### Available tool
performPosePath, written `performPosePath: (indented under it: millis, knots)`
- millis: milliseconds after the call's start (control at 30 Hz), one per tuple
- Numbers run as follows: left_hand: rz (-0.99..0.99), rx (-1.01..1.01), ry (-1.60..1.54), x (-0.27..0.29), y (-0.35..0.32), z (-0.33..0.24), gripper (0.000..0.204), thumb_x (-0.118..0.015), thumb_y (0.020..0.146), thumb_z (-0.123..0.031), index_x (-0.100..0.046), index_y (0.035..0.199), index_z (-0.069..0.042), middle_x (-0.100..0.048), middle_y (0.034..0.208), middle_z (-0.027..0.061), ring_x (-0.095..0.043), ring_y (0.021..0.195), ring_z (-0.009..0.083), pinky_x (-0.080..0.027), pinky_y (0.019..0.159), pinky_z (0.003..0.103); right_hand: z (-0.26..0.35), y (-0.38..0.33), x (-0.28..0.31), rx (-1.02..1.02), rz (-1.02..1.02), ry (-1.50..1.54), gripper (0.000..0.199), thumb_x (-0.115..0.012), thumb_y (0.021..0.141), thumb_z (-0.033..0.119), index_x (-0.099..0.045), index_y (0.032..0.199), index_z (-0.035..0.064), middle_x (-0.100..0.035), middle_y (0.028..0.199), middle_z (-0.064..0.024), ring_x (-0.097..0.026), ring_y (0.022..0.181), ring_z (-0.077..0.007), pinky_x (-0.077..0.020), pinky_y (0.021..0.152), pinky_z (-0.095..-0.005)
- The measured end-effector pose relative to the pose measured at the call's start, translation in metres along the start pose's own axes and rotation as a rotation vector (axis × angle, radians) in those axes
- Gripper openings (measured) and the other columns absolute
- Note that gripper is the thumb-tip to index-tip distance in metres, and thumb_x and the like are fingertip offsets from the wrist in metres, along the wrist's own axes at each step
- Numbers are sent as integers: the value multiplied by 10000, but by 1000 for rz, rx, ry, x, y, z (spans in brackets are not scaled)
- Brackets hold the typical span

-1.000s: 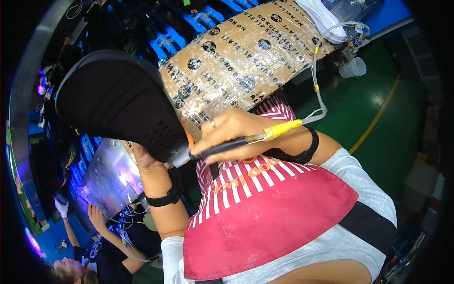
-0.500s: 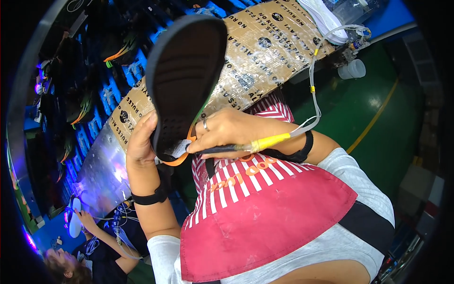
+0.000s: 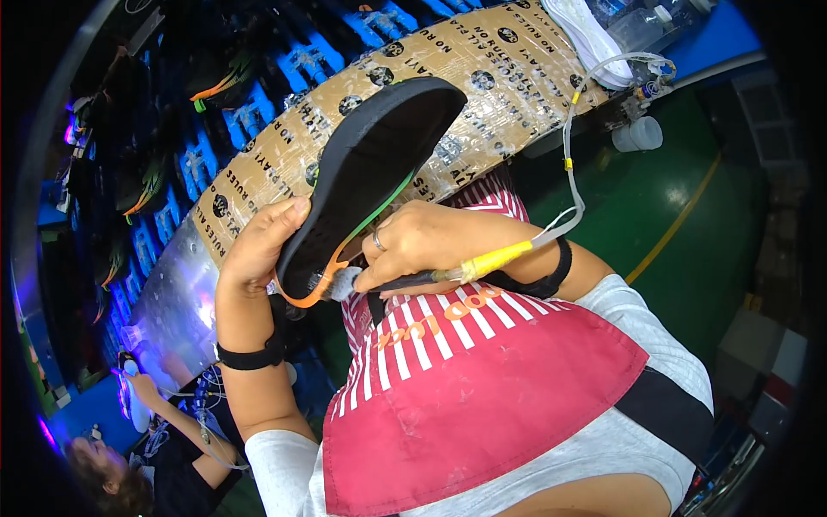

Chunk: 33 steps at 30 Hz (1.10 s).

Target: Applying adhesive or primer to shoe soles using a brush tool on a manufacturing line.

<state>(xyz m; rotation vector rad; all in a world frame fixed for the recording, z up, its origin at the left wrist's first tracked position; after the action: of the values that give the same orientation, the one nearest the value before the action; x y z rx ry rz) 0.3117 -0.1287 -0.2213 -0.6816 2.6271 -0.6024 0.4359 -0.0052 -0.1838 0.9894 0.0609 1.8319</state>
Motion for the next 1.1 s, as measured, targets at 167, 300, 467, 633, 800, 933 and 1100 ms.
performPosePath:
  millis: [167, 300, 467, 633, 800, 933, 1100]
  knots:
    - [-18, 48, 67, 2, 1, 2, 391, -499, 899, -323, -590, 1011, 41, -636, 874, 91, -598, 746, 116, -479, 670, 224, -5, 0, -7, -5, -49, 12, 282, -653, 672, 103, -636, 951, 134, -520, 651, -70, -561, 638, -248, -443, 552, -337]
    - [7, 62, 87, -1, 1, -1, 388, -493, 903, -321, -590, 1011, 39, -636, 871, 89, -596, 742, 111, -478, 666, 221, -5, 0, -7, 23, -92, -25, 257, -632, 683, 83, -637, 937, 124, -508, 661, -41, -560, 647, -214, -441, 552, -314]
    - [-22, 86, 19, 4, 1, 4, 375, -488, 904, -309, -590, 1015, 35, -640, 885, 93, -610, 765, 121, -491, 676, 236, -3, 0, -4, 24, -84, 159, 257, -689, 700, 117, -633, 951, 109, -525, 653, -58, -555, 596, -249, -442, 532, -323]
    - [-92, 35, -233, 12, 3, 14, 404, -463, 910, -318, -542, 1090, 34, -633, 950, 137, -635, 810, 190, -523, 716, 288, -4, -4, 5, 11, -114, 303, 235, -689, 716, 92, -643, 945, 58, -569, 662, -80, -560, 566, -243, -434, 507, -314]
    - [-357, -451, -604, 39, 3, 21, 424, -367, 944, -335, -455, 1230, -33, -505, 1233, 114, -530, 1086, 233, -423, 936, 375, -13, -8, 37, -225, -357, 468, 260, -707, 673, 10, -662, 929, -11, -650, 768, -131, -620, 656, -180, -467, 566, -259]
    - [96, -858, -705, 16, -11, -19, 458, -419, 904, -265, -372, 1313, -64, -420, 1317, 137, -353, 1251, 293, -262, 1045, 472, -18, -17, 51, -240, -546, 448, 267, -685, 695, 6, -639, 951, -53, -648, 825, -167, -622, 702, -197, -475, 622, -264]
    - [-22, -592, -757, 32, -10, 25, 542, -401, 904, -376, -348, 1319, -32, -344, 1340, 233, -280, 1258, 420, -293, 967, 601, -22, -24, 55, -428, -656, 463, 272, -674, 738, 67, -629, 980, -49, -644, 806, -113, -600, 700, -121, -469, 620, -229]
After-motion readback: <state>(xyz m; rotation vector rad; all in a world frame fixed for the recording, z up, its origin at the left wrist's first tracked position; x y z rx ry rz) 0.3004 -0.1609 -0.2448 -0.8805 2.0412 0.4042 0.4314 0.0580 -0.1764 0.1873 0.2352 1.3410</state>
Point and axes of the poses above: each hand's wrist, its own y-axis towards the middle knuckle, its own x-axis out of the back of the hand, z = x × y, the point moved 5 cm from there along y, towards the middle knuckle
